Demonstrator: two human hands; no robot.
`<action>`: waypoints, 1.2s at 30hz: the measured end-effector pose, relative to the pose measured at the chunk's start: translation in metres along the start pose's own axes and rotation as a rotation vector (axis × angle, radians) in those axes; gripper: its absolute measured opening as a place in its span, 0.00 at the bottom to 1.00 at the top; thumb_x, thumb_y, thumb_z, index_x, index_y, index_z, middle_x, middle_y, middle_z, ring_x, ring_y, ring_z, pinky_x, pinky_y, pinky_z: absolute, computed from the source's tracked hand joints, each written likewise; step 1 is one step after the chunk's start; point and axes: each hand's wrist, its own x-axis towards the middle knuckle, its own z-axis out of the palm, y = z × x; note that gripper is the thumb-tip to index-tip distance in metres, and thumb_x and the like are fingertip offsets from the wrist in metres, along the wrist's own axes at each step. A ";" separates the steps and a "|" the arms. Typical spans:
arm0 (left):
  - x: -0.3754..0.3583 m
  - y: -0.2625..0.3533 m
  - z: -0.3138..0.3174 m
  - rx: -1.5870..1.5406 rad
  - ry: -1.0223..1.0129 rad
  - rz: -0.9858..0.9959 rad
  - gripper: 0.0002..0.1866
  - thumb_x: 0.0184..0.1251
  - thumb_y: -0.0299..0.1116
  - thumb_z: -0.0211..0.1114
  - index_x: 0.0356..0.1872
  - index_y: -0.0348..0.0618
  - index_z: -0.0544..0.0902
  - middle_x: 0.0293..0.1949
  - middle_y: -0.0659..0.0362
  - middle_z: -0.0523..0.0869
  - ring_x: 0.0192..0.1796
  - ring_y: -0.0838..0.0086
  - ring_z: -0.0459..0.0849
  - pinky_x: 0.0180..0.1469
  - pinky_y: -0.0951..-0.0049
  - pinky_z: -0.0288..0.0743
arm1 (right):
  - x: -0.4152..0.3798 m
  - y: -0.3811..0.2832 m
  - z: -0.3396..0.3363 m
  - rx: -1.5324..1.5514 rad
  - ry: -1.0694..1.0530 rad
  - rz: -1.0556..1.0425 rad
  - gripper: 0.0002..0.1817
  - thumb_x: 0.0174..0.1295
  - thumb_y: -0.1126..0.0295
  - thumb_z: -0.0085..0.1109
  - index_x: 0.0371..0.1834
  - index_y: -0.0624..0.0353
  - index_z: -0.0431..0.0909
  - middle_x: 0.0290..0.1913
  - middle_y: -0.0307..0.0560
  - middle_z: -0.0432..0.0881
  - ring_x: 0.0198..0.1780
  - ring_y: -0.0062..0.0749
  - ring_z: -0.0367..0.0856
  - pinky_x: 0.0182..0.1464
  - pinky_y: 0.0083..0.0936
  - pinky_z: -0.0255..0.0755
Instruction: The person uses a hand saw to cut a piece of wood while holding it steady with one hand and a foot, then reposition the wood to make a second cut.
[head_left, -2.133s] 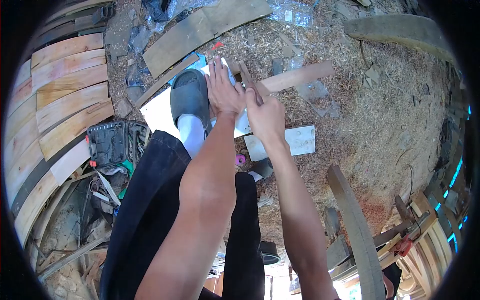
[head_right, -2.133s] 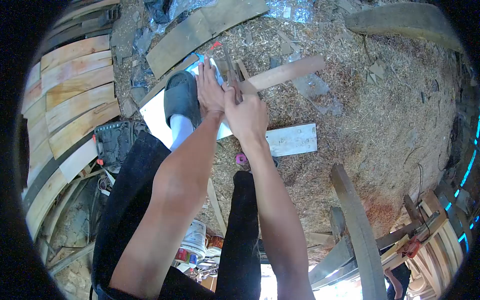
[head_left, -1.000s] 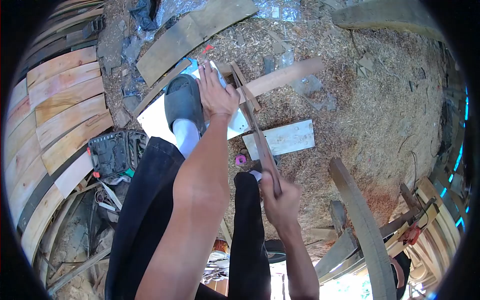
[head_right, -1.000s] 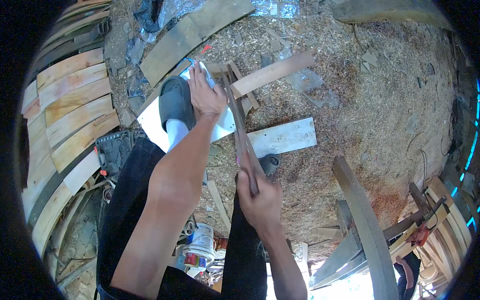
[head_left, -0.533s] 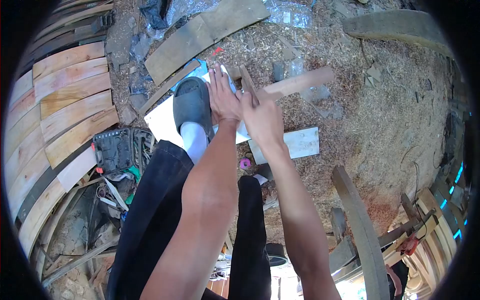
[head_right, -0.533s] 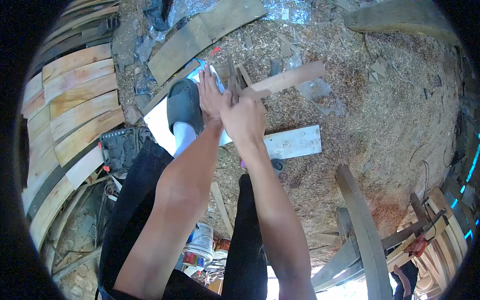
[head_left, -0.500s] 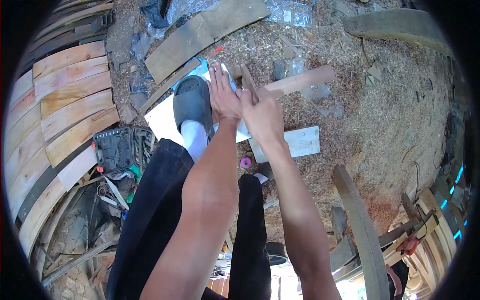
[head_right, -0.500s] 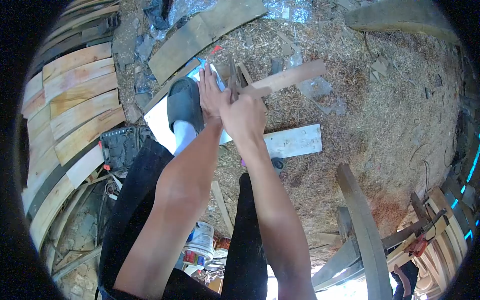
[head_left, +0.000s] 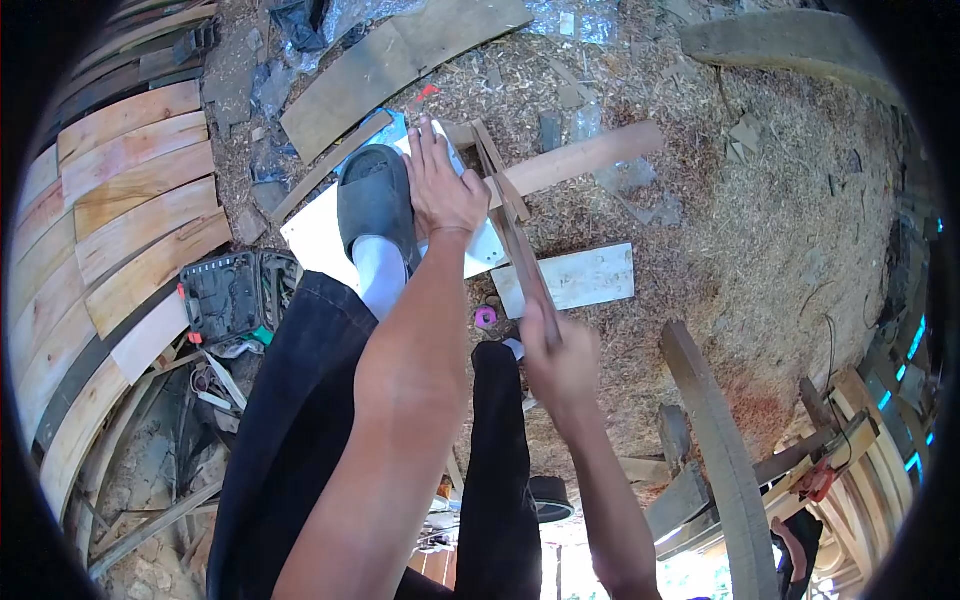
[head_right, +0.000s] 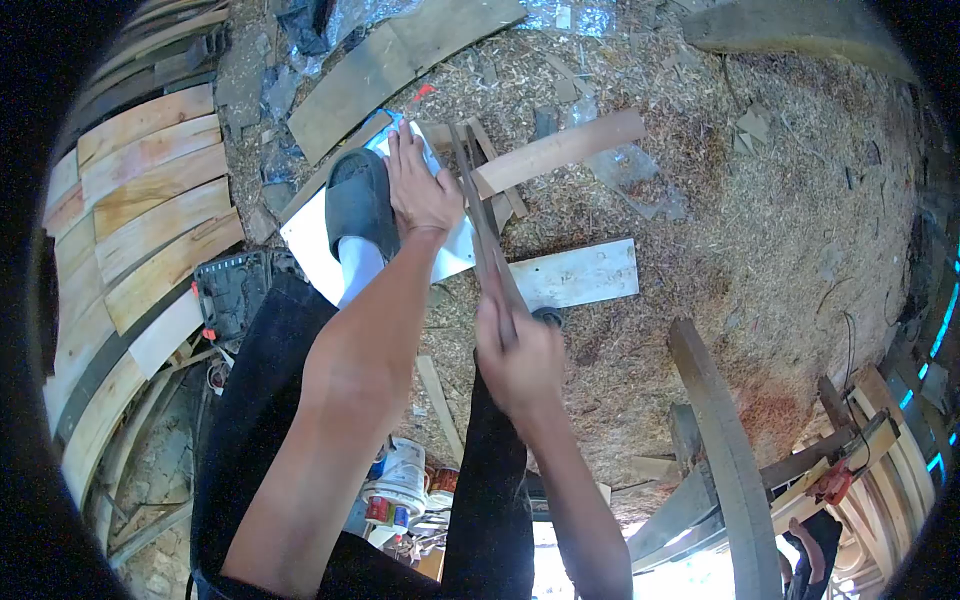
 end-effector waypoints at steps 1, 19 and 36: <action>0.001 0.000 0.000 -0.005 0.007 -0.012 0.31 0.49 0.32 0.54 0.59 0.27 0.71 0.76 0.45 0.56 0.79 0.50 0.48 0.77 0.45 0.43 | 0.027 0.003 0.016 0.008 0.006 -0.041 0.26 0.68 0.57 0.56 0.18 0.68 0.76 0.11 0.51 0.70 0.15 0.30 0.71 0.22 0.34 0.64; 0.001 0.002 -0.001 0.009 -0.007 -0.020 0.32 0.50 0.34 0.51 0.60 0.26 0.70 0.76 0.45 0.55 0.79 0.51 0.47 0.77 0.47 0.43 | -0.062 -0.002 -0.033 0.006 -0.049 0.183 0.26 0.70 0.60 0.56 0.15 0.65 0.72 0.12 0.34 0.61 0.17 0.14 0.59 0.19 0.27 0.52; 0.002 0.002 -0.005 0.076 -0.123 -0.071 0.35 0.53 0.37 0.55 0.65 0.29 0.67 0.78 0.48 0.50 0.81 0.56 0.42 0.78 0.50 0.38 | 0.023 -0.001 0.005 -0.036 -0.062 0.068 0.23 0.70 0.56 0.52 0.29 0.69 0.81 0.18 0.59 0.78 0.23 0.43 0.83 0.28 0.39 0.70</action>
